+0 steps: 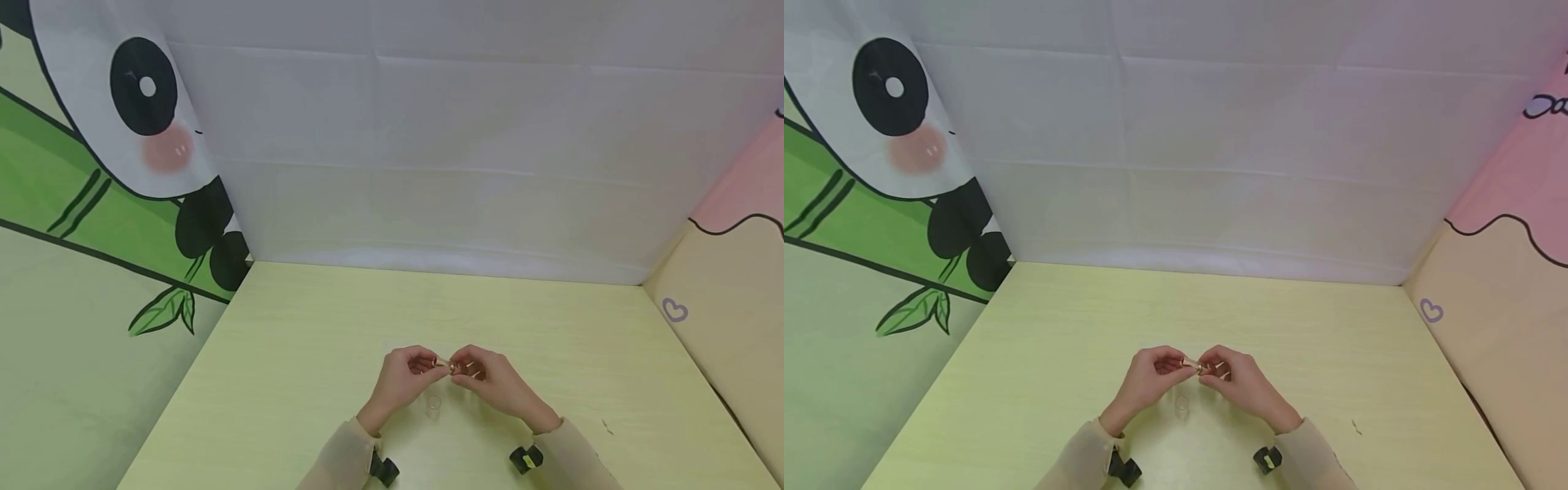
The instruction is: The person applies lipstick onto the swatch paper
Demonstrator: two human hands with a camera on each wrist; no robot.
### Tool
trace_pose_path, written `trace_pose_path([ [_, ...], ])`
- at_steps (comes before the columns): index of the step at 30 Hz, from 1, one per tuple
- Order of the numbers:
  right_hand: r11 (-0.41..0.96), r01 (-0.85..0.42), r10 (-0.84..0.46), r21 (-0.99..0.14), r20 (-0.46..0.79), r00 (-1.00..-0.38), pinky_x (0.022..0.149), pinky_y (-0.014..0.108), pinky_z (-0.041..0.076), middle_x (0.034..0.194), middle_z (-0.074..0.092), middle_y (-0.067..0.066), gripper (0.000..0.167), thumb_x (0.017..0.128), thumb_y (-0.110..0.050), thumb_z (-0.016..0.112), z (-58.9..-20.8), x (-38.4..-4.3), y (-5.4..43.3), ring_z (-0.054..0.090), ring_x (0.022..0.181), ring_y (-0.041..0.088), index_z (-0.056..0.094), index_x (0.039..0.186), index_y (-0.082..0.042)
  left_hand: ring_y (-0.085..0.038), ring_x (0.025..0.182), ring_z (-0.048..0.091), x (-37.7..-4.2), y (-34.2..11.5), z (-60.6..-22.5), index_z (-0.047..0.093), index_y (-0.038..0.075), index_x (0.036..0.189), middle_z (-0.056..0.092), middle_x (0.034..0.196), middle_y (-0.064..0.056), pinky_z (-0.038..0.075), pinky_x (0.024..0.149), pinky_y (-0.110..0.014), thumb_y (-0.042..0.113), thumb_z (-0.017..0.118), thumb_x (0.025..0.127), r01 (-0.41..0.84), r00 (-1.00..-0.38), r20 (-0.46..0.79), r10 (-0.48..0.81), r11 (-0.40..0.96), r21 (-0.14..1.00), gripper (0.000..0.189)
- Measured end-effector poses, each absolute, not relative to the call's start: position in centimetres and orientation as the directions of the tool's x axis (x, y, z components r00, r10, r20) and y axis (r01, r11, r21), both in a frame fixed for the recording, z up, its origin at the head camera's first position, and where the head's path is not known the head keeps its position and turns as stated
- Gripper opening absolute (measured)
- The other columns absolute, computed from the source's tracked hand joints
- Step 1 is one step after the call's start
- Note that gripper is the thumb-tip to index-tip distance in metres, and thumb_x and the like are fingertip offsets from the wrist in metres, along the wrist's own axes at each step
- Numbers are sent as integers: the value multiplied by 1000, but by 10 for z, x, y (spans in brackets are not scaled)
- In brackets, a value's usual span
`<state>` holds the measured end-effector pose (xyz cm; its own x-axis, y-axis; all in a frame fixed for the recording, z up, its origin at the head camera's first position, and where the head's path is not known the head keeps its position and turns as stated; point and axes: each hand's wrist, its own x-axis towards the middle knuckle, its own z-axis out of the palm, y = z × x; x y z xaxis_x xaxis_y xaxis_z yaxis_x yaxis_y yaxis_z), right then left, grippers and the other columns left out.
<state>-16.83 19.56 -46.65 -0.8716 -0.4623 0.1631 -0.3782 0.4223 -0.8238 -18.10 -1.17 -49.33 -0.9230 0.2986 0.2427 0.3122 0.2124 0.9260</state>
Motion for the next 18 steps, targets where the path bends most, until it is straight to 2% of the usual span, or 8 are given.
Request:
trace_pose_path([
  [4,415,-360,-456,-835,152,-877,67,35,53,95,64,11,19,88,0,66,-449,-159,189,64,84,27,62,107,-1,-11,68,64,-181,-11,-494,72,5,91,68,81,1,53,63,-26,23,78,82,306,-926,242,290,203,930,21],
  [8,426,-344,-439,-837,141,-887,69,35,53,96,65,10,19,88,-1,66,-442,-153,186,64,85,27,63,107,-1,-17,68,65,-176,-12,-486,71,0,91,69,82,-6,53,62,-26,14,77,83,311,-923,248,293,192,931,17],
  [14,421,-352,-418,-836,166,-893,69,33,54,99,65,5,19,89,-5,67,-467,-159,188,65,84,24,64,107,-6,-24,69,66,-161,-16,-457,69,-7,90,68,82,-14,52,62,-24,6,74,83,311,-919,246,308,183,933,15],
  [18,424,-364,-416,-829,179,-892,68,30,53,100,65,-1,18,90,-14,68,-481,-162,191,64,84,17,65,108,-12,-26,70,65,-158,-18,-454,68,-7,91,68,82,-15,51,62,-23,5,73,84,303,-920,235,313,189,934,15],
])
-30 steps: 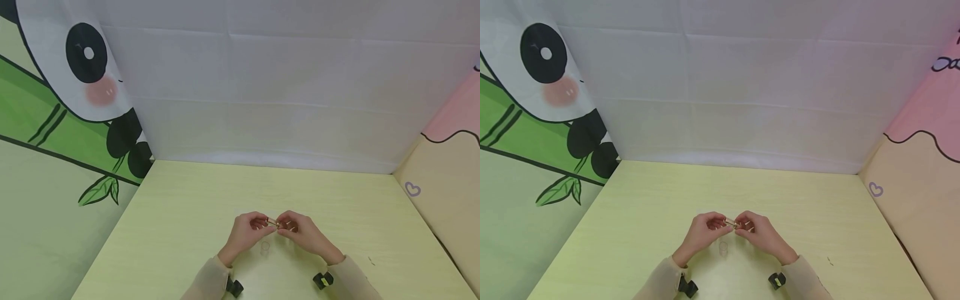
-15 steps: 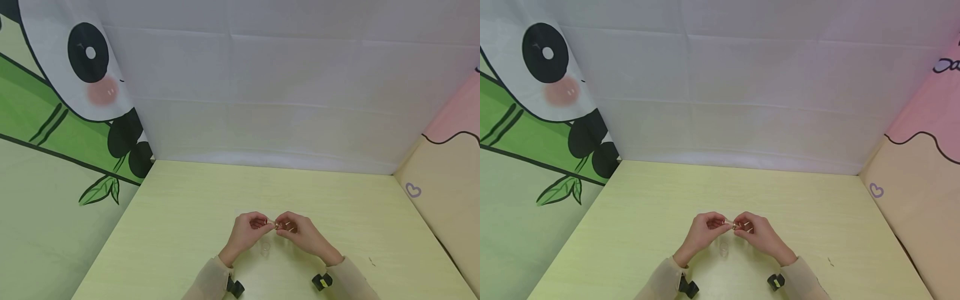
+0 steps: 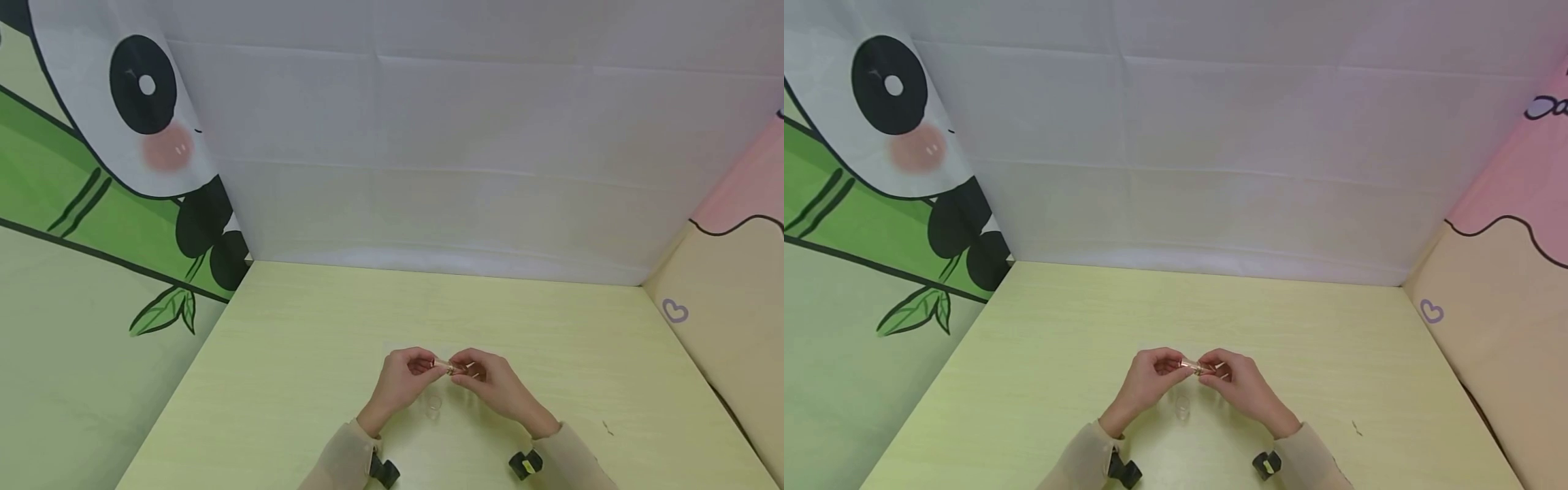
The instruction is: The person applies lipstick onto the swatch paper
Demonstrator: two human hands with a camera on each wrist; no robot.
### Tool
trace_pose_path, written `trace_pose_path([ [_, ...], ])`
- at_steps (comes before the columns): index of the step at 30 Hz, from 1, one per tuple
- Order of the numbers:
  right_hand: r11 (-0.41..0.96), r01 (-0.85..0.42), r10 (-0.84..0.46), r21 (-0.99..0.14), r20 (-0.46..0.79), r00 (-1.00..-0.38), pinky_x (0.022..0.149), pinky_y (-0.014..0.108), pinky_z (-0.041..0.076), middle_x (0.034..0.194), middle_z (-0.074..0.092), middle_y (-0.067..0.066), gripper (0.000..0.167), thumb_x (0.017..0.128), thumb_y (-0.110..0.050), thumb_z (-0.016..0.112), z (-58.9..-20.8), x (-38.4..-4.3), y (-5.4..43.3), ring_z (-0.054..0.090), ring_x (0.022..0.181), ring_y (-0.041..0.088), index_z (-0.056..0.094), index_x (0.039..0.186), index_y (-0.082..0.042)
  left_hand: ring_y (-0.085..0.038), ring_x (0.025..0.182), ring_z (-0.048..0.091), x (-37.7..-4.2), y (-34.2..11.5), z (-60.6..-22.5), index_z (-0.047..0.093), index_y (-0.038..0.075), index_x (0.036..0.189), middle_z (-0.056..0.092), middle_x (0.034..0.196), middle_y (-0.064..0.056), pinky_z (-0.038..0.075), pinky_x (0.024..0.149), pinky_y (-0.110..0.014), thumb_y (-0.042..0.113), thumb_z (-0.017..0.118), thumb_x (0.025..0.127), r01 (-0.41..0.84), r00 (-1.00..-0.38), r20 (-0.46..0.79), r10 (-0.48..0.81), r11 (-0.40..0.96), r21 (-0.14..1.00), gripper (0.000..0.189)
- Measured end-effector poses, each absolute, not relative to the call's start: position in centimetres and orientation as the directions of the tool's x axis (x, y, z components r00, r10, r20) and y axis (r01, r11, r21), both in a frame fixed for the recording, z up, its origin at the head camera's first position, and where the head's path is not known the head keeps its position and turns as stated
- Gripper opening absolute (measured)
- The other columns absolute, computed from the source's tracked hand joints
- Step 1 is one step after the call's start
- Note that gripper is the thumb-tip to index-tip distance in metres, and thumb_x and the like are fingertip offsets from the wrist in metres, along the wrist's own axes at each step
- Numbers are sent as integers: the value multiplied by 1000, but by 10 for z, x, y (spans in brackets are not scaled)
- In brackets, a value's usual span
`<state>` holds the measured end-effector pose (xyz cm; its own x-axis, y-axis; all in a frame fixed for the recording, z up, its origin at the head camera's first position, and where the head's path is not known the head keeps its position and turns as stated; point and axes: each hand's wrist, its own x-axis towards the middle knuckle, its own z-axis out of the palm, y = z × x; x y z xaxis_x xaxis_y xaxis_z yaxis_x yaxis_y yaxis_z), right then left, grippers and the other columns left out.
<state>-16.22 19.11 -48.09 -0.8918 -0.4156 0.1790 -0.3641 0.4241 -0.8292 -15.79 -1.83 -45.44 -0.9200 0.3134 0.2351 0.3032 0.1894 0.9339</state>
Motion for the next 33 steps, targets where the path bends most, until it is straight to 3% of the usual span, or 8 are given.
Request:
trace_pose_path([
  [6,401,-367,-431,-840,180,-884,68,30,53,99,64,-3,20,92,-22,66,-483,-163,191,64,82,14,64,110,-14,-25,70,65,-159,-20,-458,68,-7,91,68,82,-14,51,62,-24,5,73,84,287,-925,226,304,173,942,15],
  [12,382,-352,-441,-854,167,-882,68,30,53,98,65,-1,21,93,-20,64,-482,-162,190,65,81,18,64,112,-12,-27,70,64,-160,-20,-460,68,-8,90,68,81,-15,51,61,-23,2,73,83,238,-936,193,295,122,964,13],
  [17,377,-362,-447,-852,174,-877,69,30,53,98,66,0,20,93,-19,64,-482,-163,189,64,81,14,64,112,-11,-29,72,64,-161,-22,-459,68,-9,91,68,82,-15,50,61,-21,1,73,82,205,-940,173,294,82,975,14],
  [25,353,-305,-470,-885,114,-875,67,29,52,101,65,14,24,96,-21,59,-481,-164,190,64,85,33,64,115,-7,-25,72,64,-162,-23,-461,68,-11,93,68,85,-16,50,62,-21,-1,73,82,202,-932,178,317,44,978,16],
  [33,392,-302,-505,-869,71,-860,65,35,52,90,65,11,25,101,-25,51,-481,-165,191,61,78,33,64,113,-9,-21,73,65,-163,-24,-462,68,-11,94,68,86,-17,51,64,-23,-1,72,83,183,-926,163,342,28,983,15],
])
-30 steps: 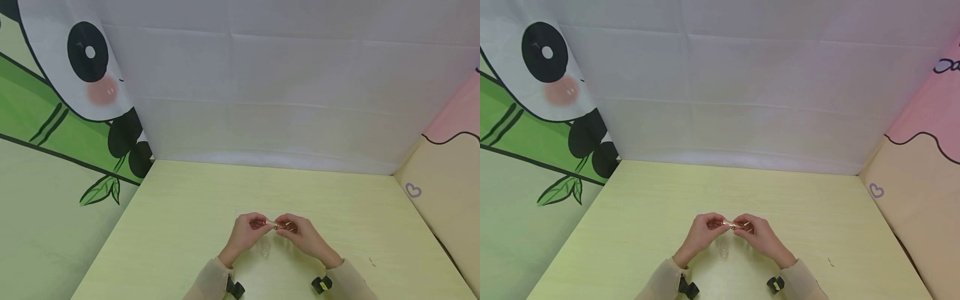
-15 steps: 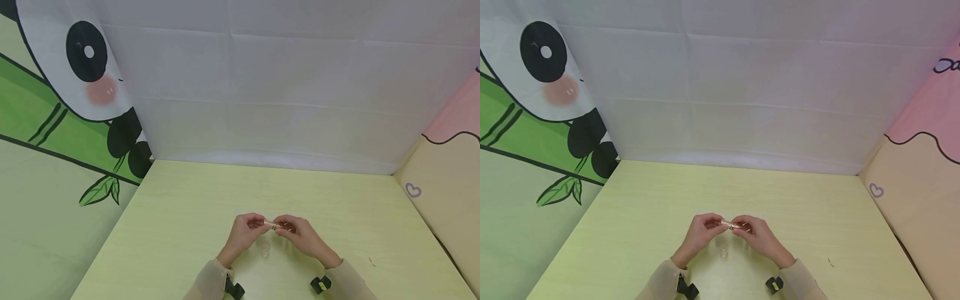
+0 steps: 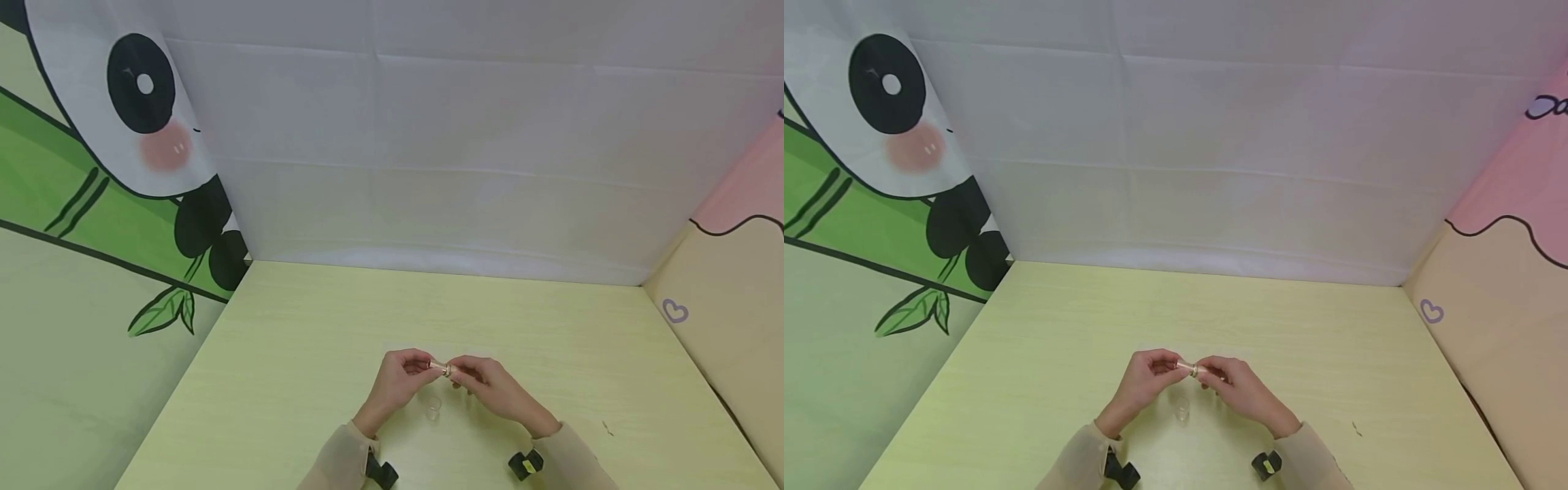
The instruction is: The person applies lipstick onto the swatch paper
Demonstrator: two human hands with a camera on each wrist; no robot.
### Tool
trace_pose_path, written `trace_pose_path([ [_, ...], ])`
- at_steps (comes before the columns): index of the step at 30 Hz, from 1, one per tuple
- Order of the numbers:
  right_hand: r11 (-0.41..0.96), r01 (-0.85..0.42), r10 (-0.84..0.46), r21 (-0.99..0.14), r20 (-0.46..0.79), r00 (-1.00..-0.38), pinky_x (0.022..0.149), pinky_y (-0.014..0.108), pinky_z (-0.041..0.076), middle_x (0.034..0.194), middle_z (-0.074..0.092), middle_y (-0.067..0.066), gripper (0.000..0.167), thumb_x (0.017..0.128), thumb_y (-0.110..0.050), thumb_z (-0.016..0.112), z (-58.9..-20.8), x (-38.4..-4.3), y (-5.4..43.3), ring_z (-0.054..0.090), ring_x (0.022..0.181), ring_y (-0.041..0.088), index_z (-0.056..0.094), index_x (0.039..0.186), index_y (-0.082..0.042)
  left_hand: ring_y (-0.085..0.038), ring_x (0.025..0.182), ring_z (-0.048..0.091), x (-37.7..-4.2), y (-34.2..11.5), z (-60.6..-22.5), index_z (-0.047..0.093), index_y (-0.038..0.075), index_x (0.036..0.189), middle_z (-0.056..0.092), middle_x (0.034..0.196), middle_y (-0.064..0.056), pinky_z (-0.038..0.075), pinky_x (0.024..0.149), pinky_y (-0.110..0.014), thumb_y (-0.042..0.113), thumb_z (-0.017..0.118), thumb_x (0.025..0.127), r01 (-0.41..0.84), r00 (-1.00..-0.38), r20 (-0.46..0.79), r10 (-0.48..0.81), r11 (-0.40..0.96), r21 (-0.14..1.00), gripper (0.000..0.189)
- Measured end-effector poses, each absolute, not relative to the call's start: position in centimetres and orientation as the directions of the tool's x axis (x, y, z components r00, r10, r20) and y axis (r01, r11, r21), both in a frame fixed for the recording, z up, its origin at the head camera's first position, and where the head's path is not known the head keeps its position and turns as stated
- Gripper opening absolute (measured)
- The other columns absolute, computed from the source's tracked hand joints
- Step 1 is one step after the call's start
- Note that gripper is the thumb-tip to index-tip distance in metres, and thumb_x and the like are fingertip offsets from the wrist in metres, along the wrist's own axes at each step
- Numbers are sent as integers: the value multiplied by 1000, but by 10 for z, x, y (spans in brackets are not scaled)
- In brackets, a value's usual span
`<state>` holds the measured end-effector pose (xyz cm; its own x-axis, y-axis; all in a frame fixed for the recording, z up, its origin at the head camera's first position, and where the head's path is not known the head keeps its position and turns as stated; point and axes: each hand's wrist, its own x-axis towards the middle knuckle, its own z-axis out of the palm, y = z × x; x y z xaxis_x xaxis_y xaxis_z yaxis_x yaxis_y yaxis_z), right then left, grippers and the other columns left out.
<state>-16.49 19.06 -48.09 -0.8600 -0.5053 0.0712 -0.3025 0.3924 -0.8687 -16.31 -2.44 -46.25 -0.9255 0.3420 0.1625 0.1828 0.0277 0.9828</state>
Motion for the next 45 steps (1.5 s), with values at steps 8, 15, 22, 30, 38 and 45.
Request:
trace_pose_path([
  [8,373,-310,-466,-874,112,-878,66,30,52,96,64,7,23,95,-19,61,-481,-163,190,62,81,28,62,115,-7,-21,73,65,-162,-26,-460,68,-10,91,67,85,-18,51,63,-22,-2,73,81,171,-936,155,315,24,985,14],
  [15,345,-340,-447,-875,165,-879,65,31,52,95,61,10,16,90,-3,66,-465,-154,185,61,80,24,60,105,-1,-15,70,64,-162,-26,-460,68,-12,91,67,84,-20,51,63,-21,-3,74,80,160,-939,147,311,15,987,15],
  [22,323,-320,-472,-891,142,-870,65,28,50,90,63,14,13,92,-2,61,-451,-149,182,60,78,34,60,105,2,-21,72,66,-162,-26,-461,67,-13,91,67,84,-22,51,63,-22,-3,72,82,147,-937,135,321,12,989,14],
  [30,334,-306,-474,-891,122,-872,66,29,50,98,64,15,15,96,-6,57,-480,-160,190,63,83,30,60,110,-2,-20,70,66,-164,-26,-466,67,-13,91,67,82,-21,51,61,-22,-3,71,82,155,-936,147,320,-2,988,14],
  [38,346,-285,-478,-894,93,-873,66,36,52,100,65,14,19,98,-21,56,-486,-164,192,63,85,34,62,109,-7,-32,71,66,-163,-26,-468,68,-11,90,68,81,-18,50,60,-22,-2,72,83,149,-942,136,308,19,989,13],
  [45,367,-289,-485,-884,83,-871,65,40,52,98,65,13,19,99,-22,54,-482,-164,192,63,82,35,62,109,-8,-40,75,65,-163,-26,-469,69,-10,90,68,82,-17,53,63,-29,-2,72,83,139,-940,133,315,-3,990,12],
])
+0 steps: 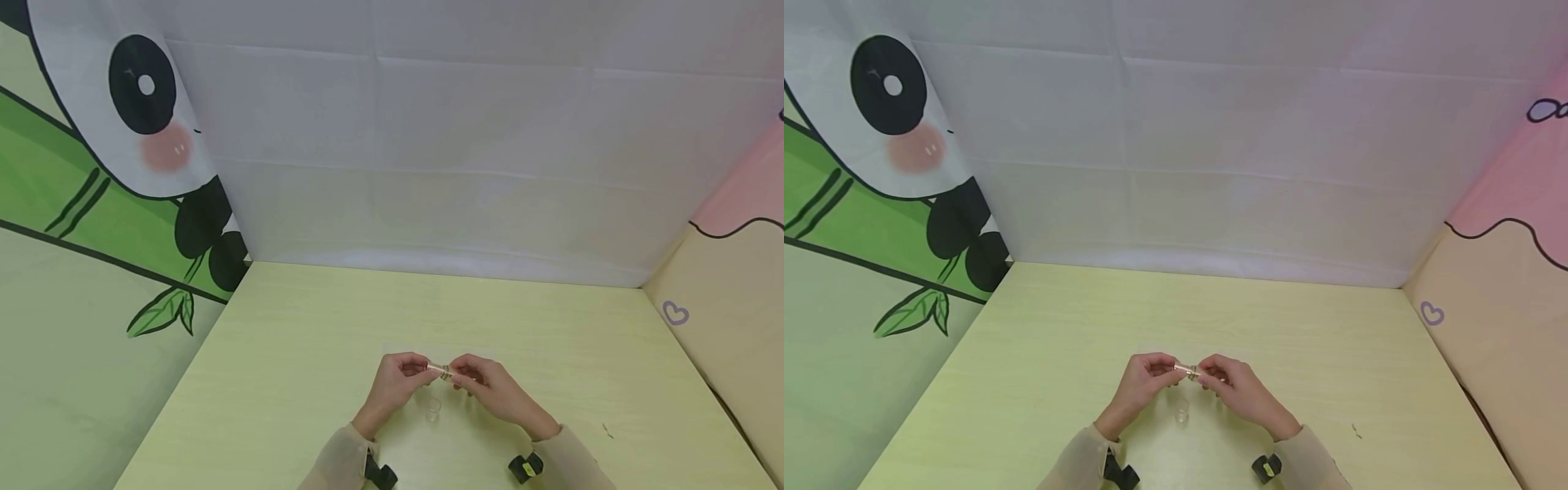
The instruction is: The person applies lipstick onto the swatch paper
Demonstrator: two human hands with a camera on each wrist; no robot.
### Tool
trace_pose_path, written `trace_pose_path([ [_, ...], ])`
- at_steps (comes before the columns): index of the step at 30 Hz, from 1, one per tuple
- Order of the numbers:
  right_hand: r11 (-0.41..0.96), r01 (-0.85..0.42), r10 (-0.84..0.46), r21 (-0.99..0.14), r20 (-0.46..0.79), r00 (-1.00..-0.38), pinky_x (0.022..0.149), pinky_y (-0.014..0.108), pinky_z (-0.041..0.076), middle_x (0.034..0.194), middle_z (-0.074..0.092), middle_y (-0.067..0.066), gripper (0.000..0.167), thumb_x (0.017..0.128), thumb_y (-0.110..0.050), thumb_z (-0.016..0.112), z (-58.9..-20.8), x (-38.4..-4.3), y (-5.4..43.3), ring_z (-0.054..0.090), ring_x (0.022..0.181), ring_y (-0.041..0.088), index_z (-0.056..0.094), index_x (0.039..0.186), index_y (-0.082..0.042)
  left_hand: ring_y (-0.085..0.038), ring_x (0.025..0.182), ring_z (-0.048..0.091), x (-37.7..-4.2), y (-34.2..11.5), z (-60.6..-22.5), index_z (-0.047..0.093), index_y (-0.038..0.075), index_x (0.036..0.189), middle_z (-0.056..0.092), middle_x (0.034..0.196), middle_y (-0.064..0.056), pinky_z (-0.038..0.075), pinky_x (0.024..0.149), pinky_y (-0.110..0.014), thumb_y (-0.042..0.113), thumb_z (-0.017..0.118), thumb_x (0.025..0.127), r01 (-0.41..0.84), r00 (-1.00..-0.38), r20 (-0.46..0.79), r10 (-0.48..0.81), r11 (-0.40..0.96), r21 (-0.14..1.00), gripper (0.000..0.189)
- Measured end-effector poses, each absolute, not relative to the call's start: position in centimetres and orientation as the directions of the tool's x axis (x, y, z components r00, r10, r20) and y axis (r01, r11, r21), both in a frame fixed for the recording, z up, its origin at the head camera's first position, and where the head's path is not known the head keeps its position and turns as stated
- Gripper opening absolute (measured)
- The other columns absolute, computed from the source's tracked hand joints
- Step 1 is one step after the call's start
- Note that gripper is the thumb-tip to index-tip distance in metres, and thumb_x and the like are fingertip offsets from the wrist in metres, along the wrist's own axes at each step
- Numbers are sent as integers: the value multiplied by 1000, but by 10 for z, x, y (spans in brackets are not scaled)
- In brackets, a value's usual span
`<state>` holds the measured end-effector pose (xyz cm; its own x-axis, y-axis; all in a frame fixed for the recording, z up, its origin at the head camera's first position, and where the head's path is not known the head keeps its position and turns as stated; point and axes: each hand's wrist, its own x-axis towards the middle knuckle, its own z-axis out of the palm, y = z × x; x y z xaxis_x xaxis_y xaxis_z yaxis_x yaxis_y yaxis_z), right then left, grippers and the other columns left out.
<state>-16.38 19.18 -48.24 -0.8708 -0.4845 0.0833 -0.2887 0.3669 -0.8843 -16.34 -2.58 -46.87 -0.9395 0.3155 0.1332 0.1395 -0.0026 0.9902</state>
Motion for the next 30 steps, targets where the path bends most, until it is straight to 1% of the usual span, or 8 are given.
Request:
trace_pose_path([
  [5,368,-289,-489,-884,81,-869,65,39,52,97,65,14,20,99,-23,53,-481,-163,191,62,82,35,63,109,-8,-38,74,66,-164,-27,-471,69,-10,91,68,82,-16,54,63,-33,-2,72,83,153,-935,147,324,-6,988,12],
  [7,362,-290,-490,-886,84,-868,65,37,52,96,65,14,20,99,-23,54,-482,-163,191,62,81,35,63,109,-7,-35,73,66,-163,-28,-472,69,-10,91,69,82,-16,53,63,-31,-1,72,83,156,-933,150,326,-8,988,12],
  [9,348,-289,-486,-892,92,-869,65,34,52,95,66,15,19,98,-21,57,-482,-162,192,63,81,35,63,107,-7,-31,73,67,-163,-29,-472,69,-10,91,69,83,-16,54,65,-33,0,72,83,148,-934,144,326,-12,989,13],
  [13,313,-282,-472,-907,109,-875,68,30,53,94,66,11,14,93,-15,63,-483,-161,192,64,81,28,65,104,-5,-25,71,66,-161,-30,-470,69,-9,91,69,82,-16,53,63,-29,1,73,82,149,-935,145,323,-13,989,13],
  [16,294,-279,-460,-914,121,-880,70,31,53,94,66,8,12,90,-9,67,-484,-159,190,65,82,23,65,101,-3,-23,68,65,-160,-31,-469,69,-10,91,68,82,-17,51,60,-24,1,73,83,167,-930,161,331,-10,986,14],
  [22,268,-278,-433,-922,143,-890,66,32,54,93,64,14,16,84,0,71,-470,-148,181,65,81,29,63,97,2,-17,67,64,-157,-36,-469,69,-11,91,68,82,-18,49,59,-22,1,72,83,168,-923,161,348,-11,986,14],
  [26,264,-284,-418,-922,156,-895,64,32,54,93,63,17,19,82,0,73,-456,-139,173,64,81,30,62,97,3,-19,67,65,-156,-39,-469,69,-10,91,69,82,-18,49,60,-22,1,72,83,173,-920,166,354,-14,985,14],
  [30,289,-290,-409,-912,156,-899,65,31,54,93,64,15,16,84,0,71,-451,-134,168,64,80,30,64,99,3,-27,69,66,-154,-43,-469,69,-10,91,69,82,-18,49,60,-23,1,72,83,172,-919,168,356,-21,985,13],
])
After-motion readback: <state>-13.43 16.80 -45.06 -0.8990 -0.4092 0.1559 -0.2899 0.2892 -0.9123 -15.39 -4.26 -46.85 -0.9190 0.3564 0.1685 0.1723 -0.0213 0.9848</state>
